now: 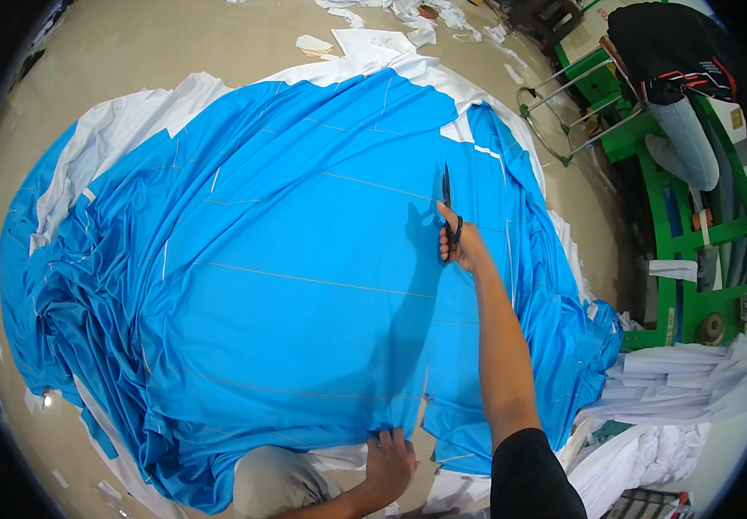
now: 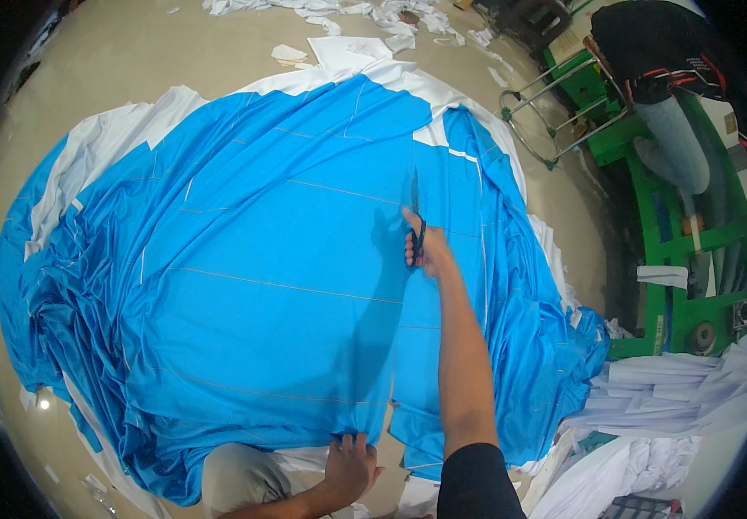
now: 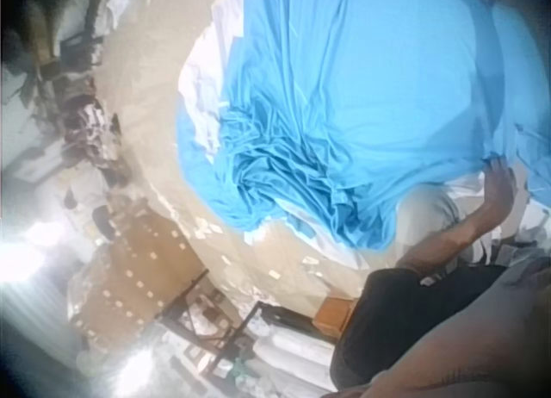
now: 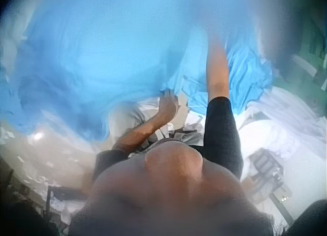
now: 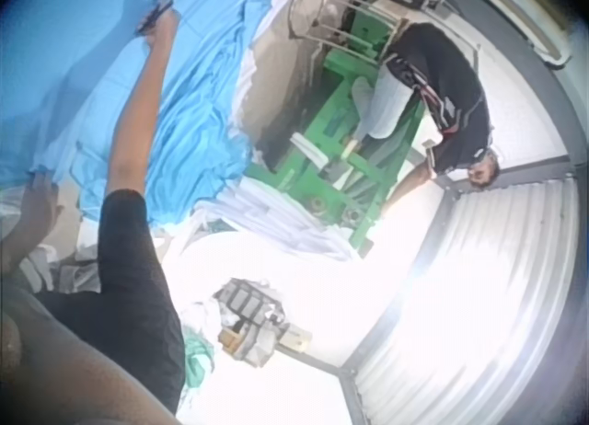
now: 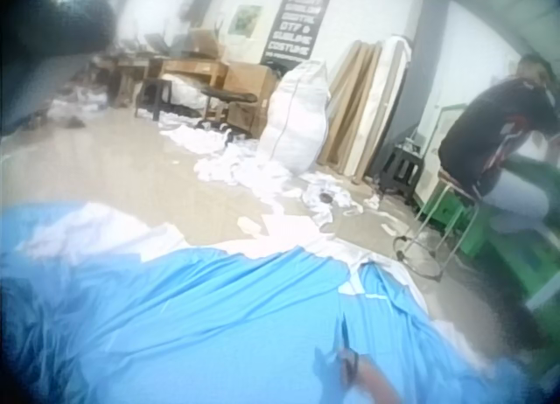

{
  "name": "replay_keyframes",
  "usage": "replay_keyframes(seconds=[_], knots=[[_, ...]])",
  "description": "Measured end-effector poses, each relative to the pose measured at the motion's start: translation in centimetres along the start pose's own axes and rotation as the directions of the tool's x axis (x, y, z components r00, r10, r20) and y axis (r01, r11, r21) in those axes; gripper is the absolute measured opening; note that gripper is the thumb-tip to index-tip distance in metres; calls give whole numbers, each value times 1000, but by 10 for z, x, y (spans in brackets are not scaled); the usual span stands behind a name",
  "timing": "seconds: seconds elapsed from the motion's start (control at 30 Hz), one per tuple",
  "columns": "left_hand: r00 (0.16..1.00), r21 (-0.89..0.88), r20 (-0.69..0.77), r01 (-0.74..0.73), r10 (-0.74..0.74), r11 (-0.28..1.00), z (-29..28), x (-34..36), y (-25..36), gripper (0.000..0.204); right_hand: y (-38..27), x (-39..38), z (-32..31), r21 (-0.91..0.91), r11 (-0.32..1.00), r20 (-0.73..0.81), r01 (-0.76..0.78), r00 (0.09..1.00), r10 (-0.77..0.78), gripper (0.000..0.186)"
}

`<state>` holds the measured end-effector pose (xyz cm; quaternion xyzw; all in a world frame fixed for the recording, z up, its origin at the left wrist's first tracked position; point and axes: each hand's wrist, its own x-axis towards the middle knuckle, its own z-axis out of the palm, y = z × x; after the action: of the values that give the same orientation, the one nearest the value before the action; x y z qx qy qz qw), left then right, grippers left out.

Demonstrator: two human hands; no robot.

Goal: The person sits on the floor and uses scissors to cut a large stack of blue and white fabric along marked lines. They periodically lift and adjust the fabric layers to continue cutting through the stack.

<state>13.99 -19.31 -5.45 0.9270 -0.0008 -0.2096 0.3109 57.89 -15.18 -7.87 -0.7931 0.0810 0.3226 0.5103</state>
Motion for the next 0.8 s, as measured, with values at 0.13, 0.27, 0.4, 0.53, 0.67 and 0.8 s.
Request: replay_keyframes(seconds=[0.13,0.27,0.4,0.53,0.67,0.8], knots=[[1000,2,13,-3,3,1000,-4,1,0,45,-9,13,-3,-16,1000,1,-10,1000,10,59],[999,-16,36,4,-3,1000,-3,3,-2,46,-10,17,1,-92,995,1,22,1000,-22,59],[998,-20,66,17,-15,1000,-3,7,-1,47,-5,21,-1,-119,991,22,60,998,-58,59],[992,-28,121,36,-33,999,-6,9,-3,51,-15,27,3,-19,1000,39,23,999,-22,59],[985,-61,170,46,-35,997,-7,14,-1,52,-28,45,-3,4,1000,52,19,998,-20,61],[977,-74,211,52,-36,996,-14,15,-3,52,-31,53,0,10,1000,61,23,998,-24,60]])
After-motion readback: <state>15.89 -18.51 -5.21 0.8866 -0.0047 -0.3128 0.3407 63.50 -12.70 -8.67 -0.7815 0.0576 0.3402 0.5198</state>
